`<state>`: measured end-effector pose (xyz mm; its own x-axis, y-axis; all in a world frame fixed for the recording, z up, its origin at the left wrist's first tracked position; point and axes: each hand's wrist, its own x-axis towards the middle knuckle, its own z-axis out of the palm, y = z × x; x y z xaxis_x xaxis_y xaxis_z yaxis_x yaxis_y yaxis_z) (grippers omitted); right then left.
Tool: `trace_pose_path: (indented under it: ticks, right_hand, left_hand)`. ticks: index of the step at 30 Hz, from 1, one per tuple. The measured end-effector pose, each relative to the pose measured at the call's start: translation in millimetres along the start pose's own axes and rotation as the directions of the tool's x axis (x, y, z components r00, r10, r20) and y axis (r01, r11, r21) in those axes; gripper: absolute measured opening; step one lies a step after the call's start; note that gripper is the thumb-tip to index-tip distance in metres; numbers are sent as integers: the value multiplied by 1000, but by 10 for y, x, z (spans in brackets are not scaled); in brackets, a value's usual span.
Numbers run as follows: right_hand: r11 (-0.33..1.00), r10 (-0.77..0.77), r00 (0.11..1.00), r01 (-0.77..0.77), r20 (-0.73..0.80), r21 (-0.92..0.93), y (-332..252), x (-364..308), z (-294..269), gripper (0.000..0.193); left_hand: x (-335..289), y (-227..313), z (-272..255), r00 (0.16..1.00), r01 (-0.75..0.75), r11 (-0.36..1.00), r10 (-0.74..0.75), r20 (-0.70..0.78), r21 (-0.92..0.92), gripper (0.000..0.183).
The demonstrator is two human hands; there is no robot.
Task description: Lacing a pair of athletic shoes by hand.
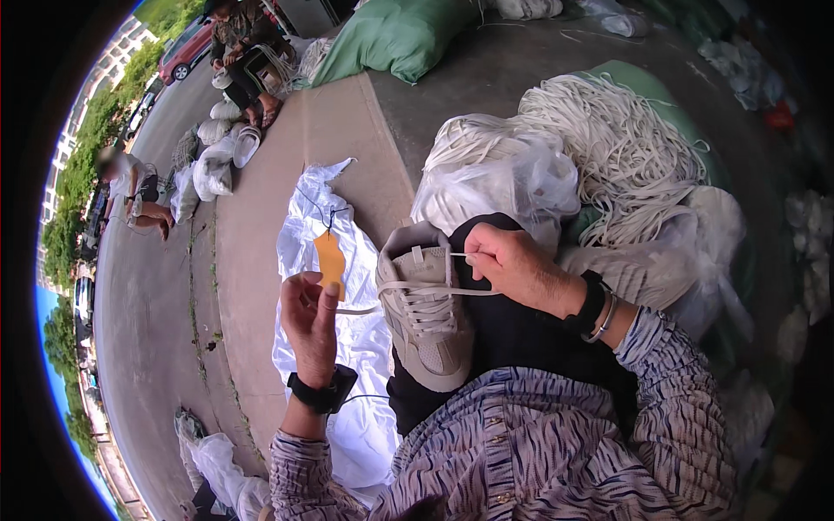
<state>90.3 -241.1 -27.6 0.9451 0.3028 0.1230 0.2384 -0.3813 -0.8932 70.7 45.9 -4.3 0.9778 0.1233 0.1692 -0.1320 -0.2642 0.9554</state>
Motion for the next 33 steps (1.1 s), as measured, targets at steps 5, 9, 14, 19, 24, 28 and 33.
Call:
trace_pose_path:
  ticks: [5,9,14,19,24,28,33]
  right_hand:
    - [946,-48,998,61,48,-317,-91,-88,24,11]
    - [920,-87,995,102,56,-379,-79,-65,20,10]
    - [938,-101,994,109,42,-329,-172,-6,34,11]
    - [887,-71,992,110,103,-448,-85,2,52,11]
    - [899,-85,991,121,104,-420,-136,0,64,12]
    - [872,-89,988,137,123,-470,-103,13,79,12]
    - [849,-76,985,146,156,-507,-128,86,167,11]
  left_hand:
    - [-153,-82,553,937,-238,894,109,333,379,36]
    - [-82,-164,412,909,-227,937,107,402,265,18]
    - [-161,57,406,966,-143,976,102,236,163,31]
    - [-134,-115,391,993,55,985,-37,113,-162,31]
    - [-238,-125,277,886,441,855,-367,283,-272,16]
    - [-326,-79,285,842,338,941,-305,444,7,22]
    - [-247,5,245,915,268,963,-253,313,-3,15]
